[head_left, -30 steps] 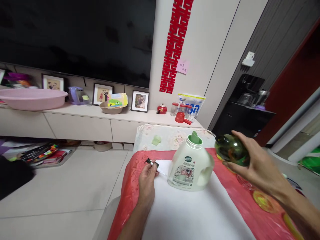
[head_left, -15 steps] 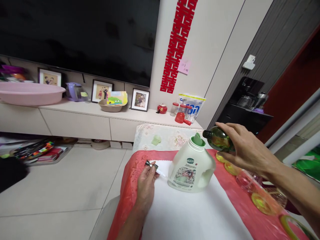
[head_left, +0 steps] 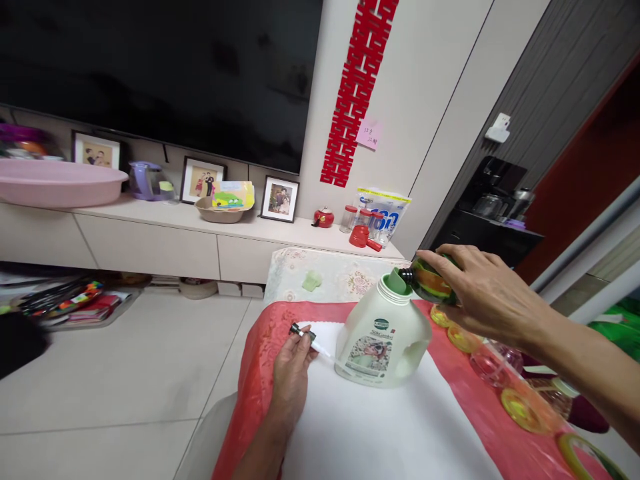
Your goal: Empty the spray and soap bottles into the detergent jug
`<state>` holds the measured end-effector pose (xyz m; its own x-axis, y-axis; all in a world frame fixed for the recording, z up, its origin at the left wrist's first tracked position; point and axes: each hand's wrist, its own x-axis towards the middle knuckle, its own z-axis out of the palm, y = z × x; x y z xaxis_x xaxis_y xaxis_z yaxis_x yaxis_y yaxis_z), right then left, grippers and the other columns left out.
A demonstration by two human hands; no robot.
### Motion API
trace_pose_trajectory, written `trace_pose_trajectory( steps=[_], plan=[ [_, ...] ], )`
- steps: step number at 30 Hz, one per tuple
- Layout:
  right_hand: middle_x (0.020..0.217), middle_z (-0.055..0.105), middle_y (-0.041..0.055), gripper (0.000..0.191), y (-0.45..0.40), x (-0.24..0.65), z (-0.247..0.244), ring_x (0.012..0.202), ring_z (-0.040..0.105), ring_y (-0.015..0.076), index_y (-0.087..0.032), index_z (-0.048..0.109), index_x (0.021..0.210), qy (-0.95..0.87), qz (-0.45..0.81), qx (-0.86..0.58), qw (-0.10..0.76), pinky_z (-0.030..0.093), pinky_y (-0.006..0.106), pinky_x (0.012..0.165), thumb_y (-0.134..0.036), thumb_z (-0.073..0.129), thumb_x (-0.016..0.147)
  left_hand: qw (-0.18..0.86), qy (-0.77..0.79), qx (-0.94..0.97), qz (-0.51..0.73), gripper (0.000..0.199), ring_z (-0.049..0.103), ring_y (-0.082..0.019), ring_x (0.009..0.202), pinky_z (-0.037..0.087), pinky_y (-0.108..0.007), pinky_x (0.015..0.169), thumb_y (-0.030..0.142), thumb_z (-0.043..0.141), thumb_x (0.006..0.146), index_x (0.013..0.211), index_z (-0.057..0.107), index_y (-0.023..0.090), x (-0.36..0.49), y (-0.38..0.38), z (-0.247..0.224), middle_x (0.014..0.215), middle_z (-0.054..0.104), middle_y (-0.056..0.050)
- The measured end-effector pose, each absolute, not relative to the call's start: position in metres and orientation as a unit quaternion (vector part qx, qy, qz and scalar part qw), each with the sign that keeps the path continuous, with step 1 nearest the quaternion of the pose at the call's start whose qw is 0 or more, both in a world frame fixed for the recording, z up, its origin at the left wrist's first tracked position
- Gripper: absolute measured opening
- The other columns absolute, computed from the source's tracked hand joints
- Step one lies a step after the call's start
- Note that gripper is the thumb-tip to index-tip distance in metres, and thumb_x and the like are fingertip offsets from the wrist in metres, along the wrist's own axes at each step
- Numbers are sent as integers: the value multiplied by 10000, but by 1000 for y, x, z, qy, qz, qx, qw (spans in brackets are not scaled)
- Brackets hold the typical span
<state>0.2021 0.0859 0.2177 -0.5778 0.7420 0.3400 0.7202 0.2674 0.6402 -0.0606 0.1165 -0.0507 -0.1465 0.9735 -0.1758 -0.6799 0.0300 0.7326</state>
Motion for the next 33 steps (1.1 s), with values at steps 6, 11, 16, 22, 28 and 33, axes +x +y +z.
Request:
trace_pose_trajectory(
  steps=[6, 11, 16, 22, 28, 33],
  plan=[
    [1271, 494, 108, 724, 85, 195, 223, 1057, 485, 254, -255, 432, 1449, 790, 410, 453, 49, 395, 382, 821, -196, 562, 739, 618, 366, 216, 661, 431, 659, -217, 948, 552, -319, 806, 488, 850, 693, 1001, 737, 208, -62, 117, -51, 1048, 708, -65],
    [1275, 488, 112, 671, 85, 190, 230, 1081, 481, 263, -259, 470, 1423, 787, 427, 439, 78, 376, 387, 835, -168, 574, 767, 622, 356, 207, 666, 409, 664, -225, 920, 557, -329, 783, 463, 869, 677, 970, 749, 205, -62, 117, -50, 999, 714, -70],
    [1281, 477, 108, 654, 86, 184, 236, 1123, 476, 269, -271, 475, 1429, 788, 433, 427, 98, 367, 397, 878, -117, 542, 796, 621, 362, 204, 665, 394, 667, -220, 902, 561, -329, 775, 450, 872, 673, 947, 742, 199, -62, 115, -47, 981, 712, -68],
    [1292, 454, 103, 657, 86, 178, 241, 1165, 456, 253, -277, 472, 1429, 780, 458, 407, 126, 357, 385, 909, -46, 507, 815, 624, 366, 202, 660, 415, 662, -211, 923, 558, -315, 780, 457, 865, 674, 969, 735, 196, -62, 117, -50, 1016, 707, -66],
    [1353, 405, 128, 741, 85, 172, 244, 1255, 393, 283, -282, 436, 1452, 766, 484, 396, 149, 374, 415, 942, -15, 568, 774, 626, 359, 198, 663, 387, 666, -215, 921, 569, -319, 767, 449, 863, 695, 970, 749, 202, -62, 118, -55, 1021, 709, -73],
    [1340, 413, 130, 737, 84, 165, 245, 1265, 384, 302, -269, 443, 1442, 763, 497, 382, 157, 385, 456, 979, 12, 571, 772, 640, 347, 173, 663, 339, 657, -178, 872, 565, -272, 734, 406, 875, 700, 949, 760, 206, -62, 117, -55, 989, 704, -56]
  ],
)
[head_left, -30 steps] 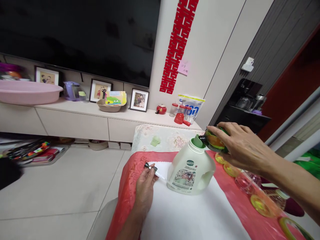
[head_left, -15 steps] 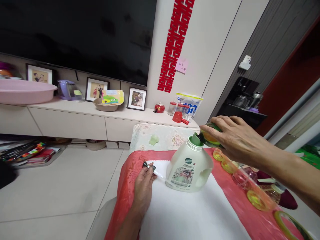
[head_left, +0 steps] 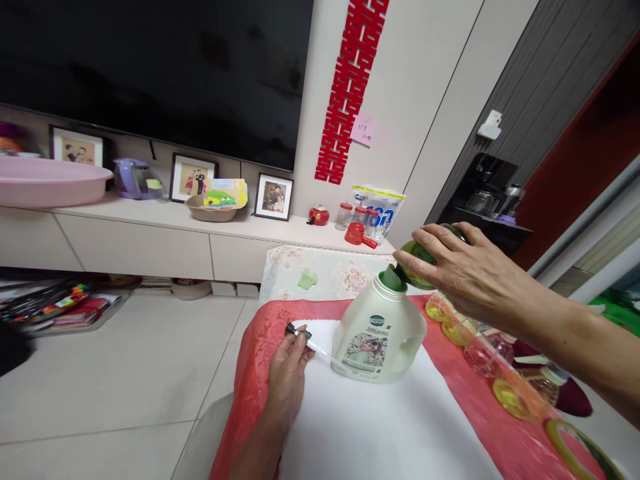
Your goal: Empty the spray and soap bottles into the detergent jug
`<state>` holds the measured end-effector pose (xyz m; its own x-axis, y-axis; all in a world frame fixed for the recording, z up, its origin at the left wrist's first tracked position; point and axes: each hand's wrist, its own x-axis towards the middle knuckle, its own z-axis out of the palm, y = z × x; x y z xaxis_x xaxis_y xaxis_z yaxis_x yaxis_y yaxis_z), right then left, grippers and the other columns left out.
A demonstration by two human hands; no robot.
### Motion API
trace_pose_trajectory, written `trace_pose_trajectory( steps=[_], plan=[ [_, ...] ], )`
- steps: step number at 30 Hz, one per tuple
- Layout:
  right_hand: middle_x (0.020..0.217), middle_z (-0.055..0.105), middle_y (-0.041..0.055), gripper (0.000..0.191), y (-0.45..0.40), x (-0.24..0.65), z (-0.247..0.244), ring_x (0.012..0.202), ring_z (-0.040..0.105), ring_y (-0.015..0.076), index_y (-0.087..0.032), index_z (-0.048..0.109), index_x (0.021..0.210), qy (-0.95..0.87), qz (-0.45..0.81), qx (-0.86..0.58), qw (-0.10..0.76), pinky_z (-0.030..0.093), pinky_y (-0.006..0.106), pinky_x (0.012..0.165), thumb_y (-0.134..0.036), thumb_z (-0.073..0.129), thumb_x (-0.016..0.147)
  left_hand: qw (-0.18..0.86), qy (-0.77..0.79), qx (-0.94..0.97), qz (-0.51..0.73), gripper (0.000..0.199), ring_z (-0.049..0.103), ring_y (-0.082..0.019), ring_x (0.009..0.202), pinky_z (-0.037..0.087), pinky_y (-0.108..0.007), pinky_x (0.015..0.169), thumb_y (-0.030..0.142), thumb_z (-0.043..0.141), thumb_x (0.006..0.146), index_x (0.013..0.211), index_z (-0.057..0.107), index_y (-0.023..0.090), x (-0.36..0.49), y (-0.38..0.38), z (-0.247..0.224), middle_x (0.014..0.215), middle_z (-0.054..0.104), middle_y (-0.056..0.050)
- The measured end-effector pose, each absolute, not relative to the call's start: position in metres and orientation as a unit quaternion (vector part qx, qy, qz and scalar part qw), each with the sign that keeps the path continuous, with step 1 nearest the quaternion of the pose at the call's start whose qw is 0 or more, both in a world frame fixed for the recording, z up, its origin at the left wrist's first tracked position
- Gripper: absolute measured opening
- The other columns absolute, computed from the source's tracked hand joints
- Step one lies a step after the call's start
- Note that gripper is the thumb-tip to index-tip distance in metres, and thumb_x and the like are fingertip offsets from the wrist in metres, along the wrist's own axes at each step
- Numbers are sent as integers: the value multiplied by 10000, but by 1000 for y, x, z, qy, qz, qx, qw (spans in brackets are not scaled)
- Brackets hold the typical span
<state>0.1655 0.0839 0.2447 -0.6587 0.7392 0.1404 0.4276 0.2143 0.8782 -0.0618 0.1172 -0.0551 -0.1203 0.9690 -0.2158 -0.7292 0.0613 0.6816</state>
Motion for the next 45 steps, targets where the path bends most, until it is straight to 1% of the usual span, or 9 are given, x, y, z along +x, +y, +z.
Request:
trace_pose_trajectory(
  steps=[4, 7, 10, 16, 20, 27, 32, 40, 45],
  plan=[
    [1331, 415, 136, 571, 82, 159, 247, 1275, 378, 314, -254, 510, 1370, 755, 505, 383, 169, 388, 484, 994, -26, 569, 850, 660, 333, 141, 659, 315, 638, -141, 833, 559, -221, 713, 346, 898, 680, 929, 769, 203, -62, 116, -52, 959, 695, -37],
    [1322, 421, 143, 444, 81, 156, 248, 1259, 389, 311, -244, 545, 1327, 751, 514, 379, 169, 396, 494, 990, -71, 549, 918, 660, 333, 138, 659, 279, 644, -145, 821, 570, -229, 712, 324, 885, 702, 928, 772, 206, -62, 116, -52, 940, 698, -41],
    [1346, 414, 152, 393, 80, 154, 248, 1255, 394, 306, -237, 561, 1315, 756, 522, 363, 153, 397, 507, 1005, -91, 517, 952, 658, 338, 140, 658, 230, 652, -157, 809, 581, -247, 698, 310, 858, 739, 928, 774, 209, -63, 116, -52, 934, 704, -52],
    [1403, 384, 170, 386, 79, 156, 243, 1296, 370, 310, -214, 578, 1286, 763, 537, 336, 130, 368, 542, 1057, -67, 499, 938, 668, 333, 124, 654, 163, 644, -136, 803, 580, -215, 693, 253, 818, 786, 935, 782, 200, -63, 116, -53, 964, 702, -53],
    [1396, 395, 166, 390, 76, 157, 241, 1293, 379, 310, -214, 571, 1295, 762, 536, 341, 126, 385, 527, 1045, -67, 493, 942, 672, 330, 116, 653, 122, 640, -129, 785, 577, -206, 682, 231, 790, 813, 930, 779, 200, -63, 117, -54, 940, 698, -50],
    [1426, 373, 181, 412, 76, 155, 240, 1327, 360, 317, -197, 543, 1327, 758, 546, 338, 112, 374, 541, 1064, -69, 519, 936, 675, 330, 111, 651, 108, 637, -124, 789, 573, -200, 687, 211, 776, 817, 922, 768, 187, -62, 116, -53, 951, 692, -46],
    [1437, 372, 165, 372, 76, 155, 241, 1345, 345, 310, -182, 545, 1272, 761, 549, 327, 111, 356, 566, 1092, -70, 559, 918, 675, 342, 110, 644, 129, 631, -122, 764, 565, -201, 676, 193, 734, 844, 968, 767, 180, -62, 115, -49, 938, 690, -48],
    [1427, 383, 145, 433, 75, 155, 246, 1336, 372, 291, -197, 568, 1290, 764, 542, 330, 117, 355, 551, 1102, 11, 423, 939, 670, 339, 131, 648, 153, 650, -151, 810, 569, -242, 718, 254, 802, 794, 935, 768, 205, -62, 115, -50, 959, 711, -52],
    [1377, 418, 150, 431, 75, 163, 242, 1315, 381, 303, -221, 554, 1347, 768, 514, 369, 97, 356, 554, 1076, -50, 424, 974, 672, 332, 119, 651, 191, 639, -146, 797, 557, -230, 705, 252, 814, 771, 948, 775, 190, -63, 114, -49, 945, 705, -53]
  ],
)
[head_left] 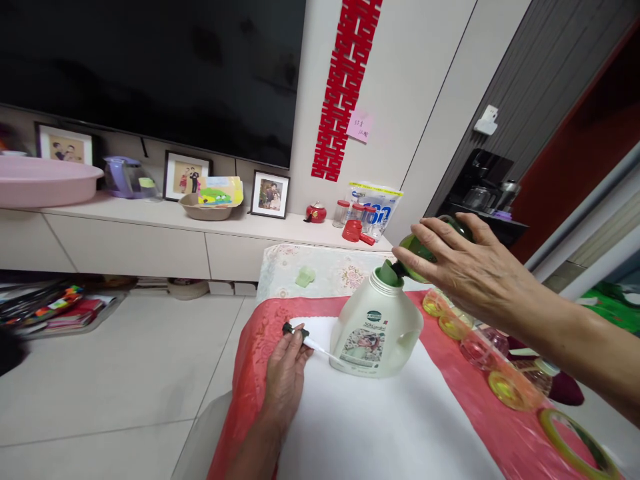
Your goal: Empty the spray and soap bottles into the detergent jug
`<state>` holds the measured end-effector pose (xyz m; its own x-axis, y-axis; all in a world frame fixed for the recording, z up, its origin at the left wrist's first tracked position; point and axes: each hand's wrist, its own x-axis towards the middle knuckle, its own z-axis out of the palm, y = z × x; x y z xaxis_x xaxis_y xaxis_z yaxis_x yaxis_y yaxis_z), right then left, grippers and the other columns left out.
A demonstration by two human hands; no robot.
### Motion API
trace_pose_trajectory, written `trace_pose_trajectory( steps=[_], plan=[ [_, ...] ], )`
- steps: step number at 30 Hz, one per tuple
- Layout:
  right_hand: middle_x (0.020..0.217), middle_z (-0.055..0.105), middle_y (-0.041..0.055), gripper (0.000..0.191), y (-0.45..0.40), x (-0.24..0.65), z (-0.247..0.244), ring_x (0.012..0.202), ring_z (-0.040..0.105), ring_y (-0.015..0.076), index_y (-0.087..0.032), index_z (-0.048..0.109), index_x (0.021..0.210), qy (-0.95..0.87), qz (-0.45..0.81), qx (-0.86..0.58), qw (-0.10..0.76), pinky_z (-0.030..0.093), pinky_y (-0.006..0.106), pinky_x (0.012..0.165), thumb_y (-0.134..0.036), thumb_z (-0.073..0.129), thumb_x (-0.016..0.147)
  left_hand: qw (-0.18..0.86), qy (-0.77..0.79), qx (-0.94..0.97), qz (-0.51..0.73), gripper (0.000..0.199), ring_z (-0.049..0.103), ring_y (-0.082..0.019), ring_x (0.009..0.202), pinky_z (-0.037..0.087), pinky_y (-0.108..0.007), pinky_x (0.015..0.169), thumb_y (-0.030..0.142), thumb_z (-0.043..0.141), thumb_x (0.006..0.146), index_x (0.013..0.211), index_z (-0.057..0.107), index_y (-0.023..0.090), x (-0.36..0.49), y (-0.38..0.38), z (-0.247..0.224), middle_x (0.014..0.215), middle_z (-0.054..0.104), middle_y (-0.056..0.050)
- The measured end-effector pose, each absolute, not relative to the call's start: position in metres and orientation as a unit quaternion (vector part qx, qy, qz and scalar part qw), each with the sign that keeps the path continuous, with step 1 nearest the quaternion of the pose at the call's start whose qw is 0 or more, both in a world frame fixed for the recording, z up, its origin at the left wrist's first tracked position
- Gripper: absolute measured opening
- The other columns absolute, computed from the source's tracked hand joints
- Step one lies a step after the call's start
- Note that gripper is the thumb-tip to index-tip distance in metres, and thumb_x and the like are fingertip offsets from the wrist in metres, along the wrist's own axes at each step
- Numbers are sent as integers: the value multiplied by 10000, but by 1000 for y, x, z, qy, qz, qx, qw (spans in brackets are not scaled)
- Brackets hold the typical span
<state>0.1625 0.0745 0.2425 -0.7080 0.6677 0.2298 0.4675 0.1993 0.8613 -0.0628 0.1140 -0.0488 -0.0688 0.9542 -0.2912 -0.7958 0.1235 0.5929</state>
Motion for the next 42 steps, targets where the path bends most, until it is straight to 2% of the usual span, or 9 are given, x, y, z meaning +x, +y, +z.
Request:
trace_pose_trajectory(
  steps=[5, 9, 12, 15, 17, 22, 31, 36, 42],
  plan=[
    [1383, 432, 139, 456, 65, 193, 235, 1311, 356, 358, -244, 540, 1392, 755, 493, 433, 21, 304, 585, 1042, -175, 437, 953, 673, 324, 109, 656, 247, 636, -142, 774, 553, -239, 709, 265, 860, 719, 933, 766, 185, -63, 114, -46, 911, 709, -41],
    [1348, 473, 158, 586, 37, 218, 218, 1130, 478, 297, -184, 455, 1507, 771, 406, 487, -61, 408, 437, 862, -536, 332, 1055, 670, 307, 99, 669, 283, 639, -136, 750, 537, -247, 715, 280, 898, 665, 873, 733, 183, -64, 113, -40, 859, 707, -24],
    [1331, 508, 132, 727, 10, 225, 180, 1097, 540, 244, -180, 405, 1538, 805, 282, 505, -129, 476, 373, 831, -705, 362, 1037, 665, 318, 101, 668, 317, 644, -137, 740, 527, -261, 730, 305, 889, 675, 908, 714, 182, -65, 112, -32, 847, 706, -20],
    [1391, 479, 121, 745, -16, 217, 123, 1221, 521, 284, -176, 349, 1569, 811, 184, 535, -149, 509, 420, 920, -654, 468, 1010, 662, 322, 88, 671, 338, 644, -124, 727, 521, -261, 745, 298, 904, 656, 876, 676, 179, -65, 109, -22, 822, 695, -5],
    [1417, 461, 104, 771, -28, 207, 83, 1223, 522, 282, -179, 330, 1576, 803, 166, 554, -147, 535, 410, 906, -626, 526, 979, 665, 316, 89, 671, 359, 638, -110, 713, 518, -260, 761, 302, 918, 636, 828, 642, 173, -66, 106, -14, 784, 672, 15],
    [1408, 450, 105, 649, -39, 179, 25, 1230, 489, 282, -181, 358, 1515, 769, 141, 599, -171, 529, 435, 886, -518, 460, 969, 660, 305, 151, 670, 400, 640, -106, 750, 507, -274, 800, 355, 922, 643, 829, 622, 167, -69, 89, 2, 820, 665, 20],
    [1404, 443, 120, 644, -47, 142, 16, 1236, 468, 283, -239, 292, 1573, 753, 112, 627, -166, 450, 455, 873, -456, 423, 982, 632, 336, 209, 666, 393, 625, -114, 837, 497, -265, 797, 366, 900, 662, 890, 650, 165, -70, 60, 3, 960, 673, -9],
    [1418, 439, 135, 649, -50, 134, 12, 1261, 464, 282, -212, 281, 1585, 755, 107, 620, -188, 415, 448, 910, -518, 396, 1024, 625, 353, 248, 650, 391, 612, -121, 837, 477, -266, 775, 356, 886, 669, 949, 681, 174, -63, 50, 1, 1051, 694, -34],
    [1422, 433, 143, 668, -52, 126, 11, 1273, 462, 290, -215, 290, 1579, 766, 101, 598, -212, 409, 437, 927, -585, 413, 1036, 657, 326, 276, 622, 379, 613, -123, 812, 479, -273, 776, 354, 890, 673, 946, 689, 184, -55, 38, 0, 996, 705, -21]
  ],
)
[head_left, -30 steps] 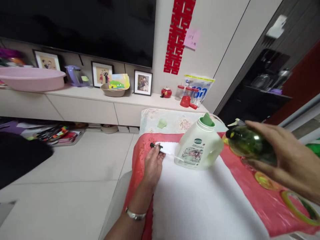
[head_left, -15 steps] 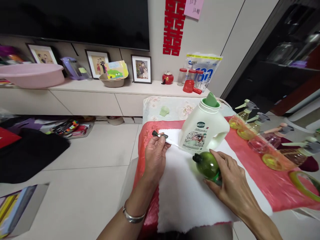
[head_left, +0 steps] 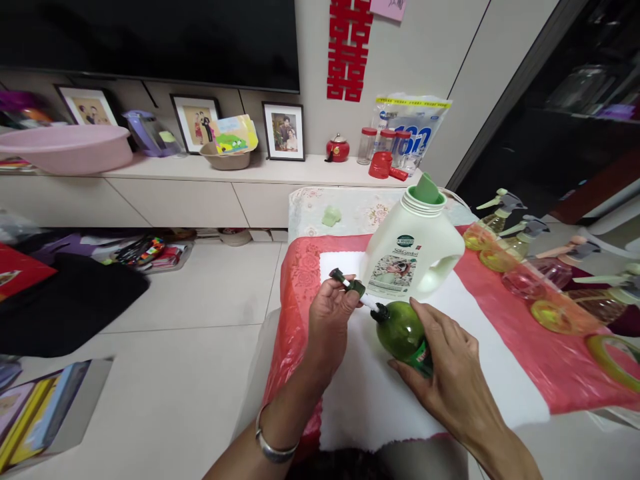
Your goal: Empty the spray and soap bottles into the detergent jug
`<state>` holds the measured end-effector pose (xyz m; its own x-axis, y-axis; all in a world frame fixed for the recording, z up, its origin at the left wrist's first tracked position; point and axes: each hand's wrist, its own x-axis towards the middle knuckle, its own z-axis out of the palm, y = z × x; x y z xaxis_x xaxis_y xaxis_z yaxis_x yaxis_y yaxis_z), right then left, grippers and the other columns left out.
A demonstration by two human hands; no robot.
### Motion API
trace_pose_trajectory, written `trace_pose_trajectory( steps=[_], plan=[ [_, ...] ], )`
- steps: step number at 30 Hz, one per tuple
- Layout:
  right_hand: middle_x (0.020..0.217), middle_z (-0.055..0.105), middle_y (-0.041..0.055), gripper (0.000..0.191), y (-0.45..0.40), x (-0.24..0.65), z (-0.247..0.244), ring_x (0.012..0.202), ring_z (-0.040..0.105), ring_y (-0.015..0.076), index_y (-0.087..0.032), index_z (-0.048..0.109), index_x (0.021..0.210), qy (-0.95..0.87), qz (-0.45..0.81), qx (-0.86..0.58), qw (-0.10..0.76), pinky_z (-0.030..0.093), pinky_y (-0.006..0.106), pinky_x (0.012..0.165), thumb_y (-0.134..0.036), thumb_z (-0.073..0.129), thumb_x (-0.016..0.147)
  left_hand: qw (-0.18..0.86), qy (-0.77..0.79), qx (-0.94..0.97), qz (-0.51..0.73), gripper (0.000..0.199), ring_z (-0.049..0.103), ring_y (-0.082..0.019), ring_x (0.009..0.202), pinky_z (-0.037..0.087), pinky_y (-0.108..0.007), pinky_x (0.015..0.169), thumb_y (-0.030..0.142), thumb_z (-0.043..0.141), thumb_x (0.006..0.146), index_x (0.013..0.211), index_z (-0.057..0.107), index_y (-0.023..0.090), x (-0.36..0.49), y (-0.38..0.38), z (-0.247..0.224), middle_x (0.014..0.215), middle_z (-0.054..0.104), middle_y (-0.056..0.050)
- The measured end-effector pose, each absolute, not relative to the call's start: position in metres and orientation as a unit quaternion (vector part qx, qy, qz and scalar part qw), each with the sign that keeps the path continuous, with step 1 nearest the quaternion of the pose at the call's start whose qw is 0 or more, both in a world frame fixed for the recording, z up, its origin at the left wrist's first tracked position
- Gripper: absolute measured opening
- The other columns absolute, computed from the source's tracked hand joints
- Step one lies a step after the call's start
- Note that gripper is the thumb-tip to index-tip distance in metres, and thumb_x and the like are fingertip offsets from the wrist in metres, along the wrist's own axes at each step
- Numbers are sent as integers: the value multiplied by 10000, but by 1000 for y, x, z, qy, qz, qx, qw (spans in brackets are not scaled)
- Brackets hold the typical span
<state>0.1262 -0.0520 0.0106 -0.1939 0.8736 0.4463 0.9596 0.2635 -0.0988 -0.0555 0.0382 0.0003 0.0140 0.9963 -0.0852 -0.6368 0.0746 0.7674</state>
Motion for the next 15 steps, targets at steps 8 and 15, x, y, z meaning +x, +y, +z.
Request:
trace_pose_trajectory(
  steps=[8, 15],
  plan=[
    [1392, 438, 154, 672, -54, 118, 12, 1289, 446, 283, -184, 298, 1571, -758, -92, -595, 250, 412, 444, 951, -589, 429, 1051, 681, 295, 292, 603, 370, 636, -151, 871, 481, -281, 814, 351, 884, 688, 969, 711, 183, -50, 31, 0, 969, 722, -33],
    [1419, 423, 153, 662, -56, 117, 7, 1324, 425, 282, -176, 301, 1567, -758, -64, -590, 271, 406, 430, 974, -561, 462, 1053, 698, 272, 303, 590, 343, 662, -183, 980, 460, -325, 954, 349, 884, 709, 980, 730, 207, -47, 25, -4, 986, 737, -24]
  ],
)
